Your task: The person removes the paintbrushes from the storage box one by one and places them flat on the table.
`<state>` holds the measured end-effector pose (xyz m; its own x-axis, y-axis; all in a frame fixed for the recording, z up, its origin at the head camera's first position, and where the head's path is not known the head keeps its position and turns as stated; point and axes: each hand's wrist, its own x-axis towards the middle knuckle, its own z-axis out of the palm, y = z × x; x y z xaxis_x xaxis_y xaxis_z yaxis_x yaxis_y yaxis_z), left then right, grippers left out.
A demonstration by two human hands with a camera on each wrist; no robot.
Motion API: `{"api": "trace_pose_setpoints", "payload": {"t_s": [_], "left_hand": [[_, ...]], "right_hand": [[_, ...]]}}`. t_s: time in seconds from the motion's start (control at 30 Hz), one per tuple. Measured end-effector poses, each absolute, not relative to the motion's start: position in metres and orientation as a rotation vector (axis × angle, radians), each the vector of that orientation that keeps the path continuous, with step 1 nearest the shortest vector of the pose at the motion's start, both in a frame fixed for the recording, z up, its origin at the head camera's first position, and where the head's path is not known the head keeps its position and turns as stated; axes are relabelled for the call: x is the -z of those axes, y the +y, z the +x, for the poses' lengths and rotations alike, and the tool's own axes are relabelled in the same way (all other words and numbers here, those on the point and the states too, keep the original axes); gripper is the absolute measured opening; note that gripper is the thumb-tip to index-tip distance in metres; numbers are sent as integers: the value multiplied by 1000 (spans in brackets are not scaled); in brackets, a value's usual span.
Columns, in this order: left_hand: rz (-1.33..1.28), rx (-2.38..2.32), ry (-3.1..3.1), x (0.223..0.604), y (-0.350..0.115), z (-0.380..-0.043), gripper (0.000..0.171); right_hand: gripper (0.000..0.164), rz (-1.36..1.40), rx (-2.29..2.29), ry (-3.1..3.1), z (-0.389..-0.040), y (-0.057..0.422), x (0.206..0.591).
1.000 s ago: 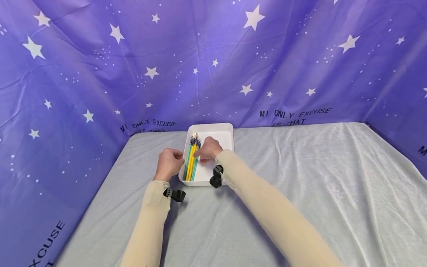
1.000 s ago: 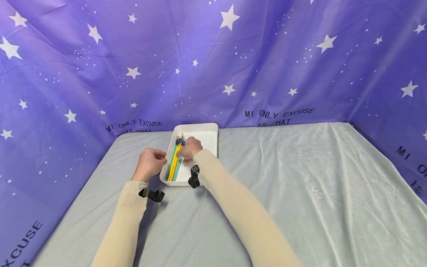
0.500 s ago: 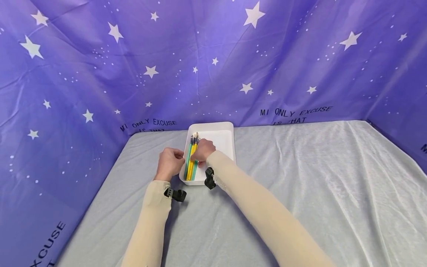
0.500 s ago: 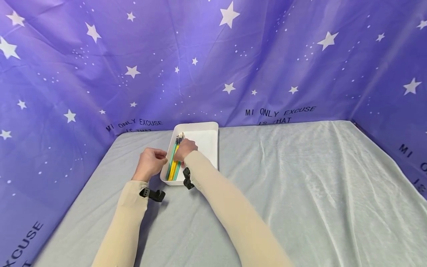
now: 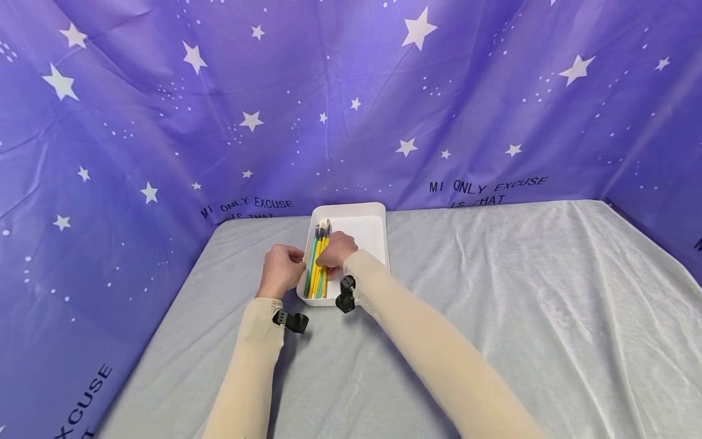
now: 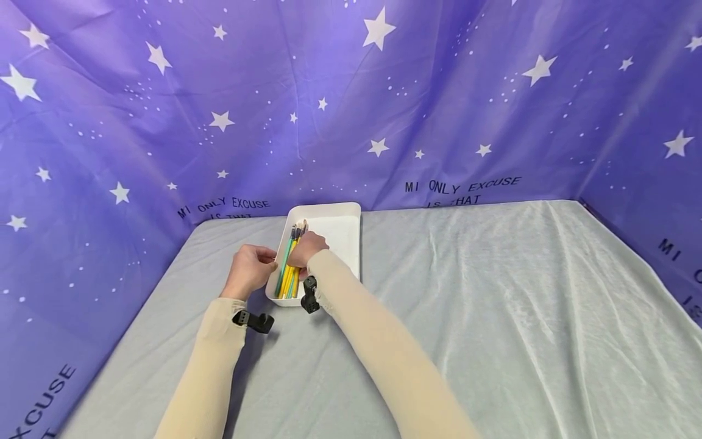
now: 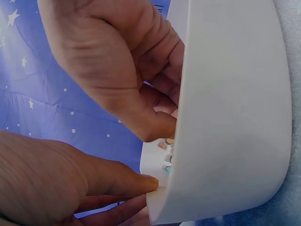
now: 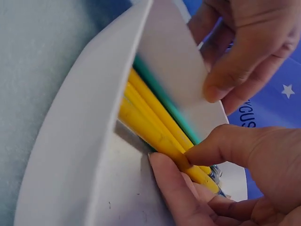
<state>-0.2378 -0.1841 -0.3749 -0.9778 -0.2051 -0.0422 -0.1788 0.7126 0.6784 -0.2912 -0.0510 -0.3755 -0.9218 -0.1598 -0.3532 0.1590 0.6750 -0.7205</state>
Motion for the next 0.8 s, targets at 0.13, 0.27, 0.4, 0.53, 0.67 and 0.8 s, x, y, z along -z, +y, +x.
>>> {"api": "trace_pose_setpoints", "payload": {"t_s": [0.13, 0.27, 0.4, 0.53, 0.67, 0.8], "left_hand": [[326, 1132, -2871, 377, -184, -237, 27], [316, 1118, -2865, 378, -185, -235, 27], [321, 1113, -2860, 378, -185, -235, 27], [320, 1119, -2854, 378, -184, -237, 27], [319, 1110, -2852, 378, -184, -237, 27], [323, 1112, -2850, 378, -184, -237, 28]], "right_hand": [[20, 13, 1222, 2432, -288, -45, 375], [21, 24, 1253, 2400, -288, -37, 374], [28, 11, 1281, 2395, -287, -28, 369], [32, -4, 1324, 2388, -285, -18, 363], [31, -12, 1350, 2389, -283, -9, 360], [26, -14, 1392, 2362, -281, -1, 357]]}}
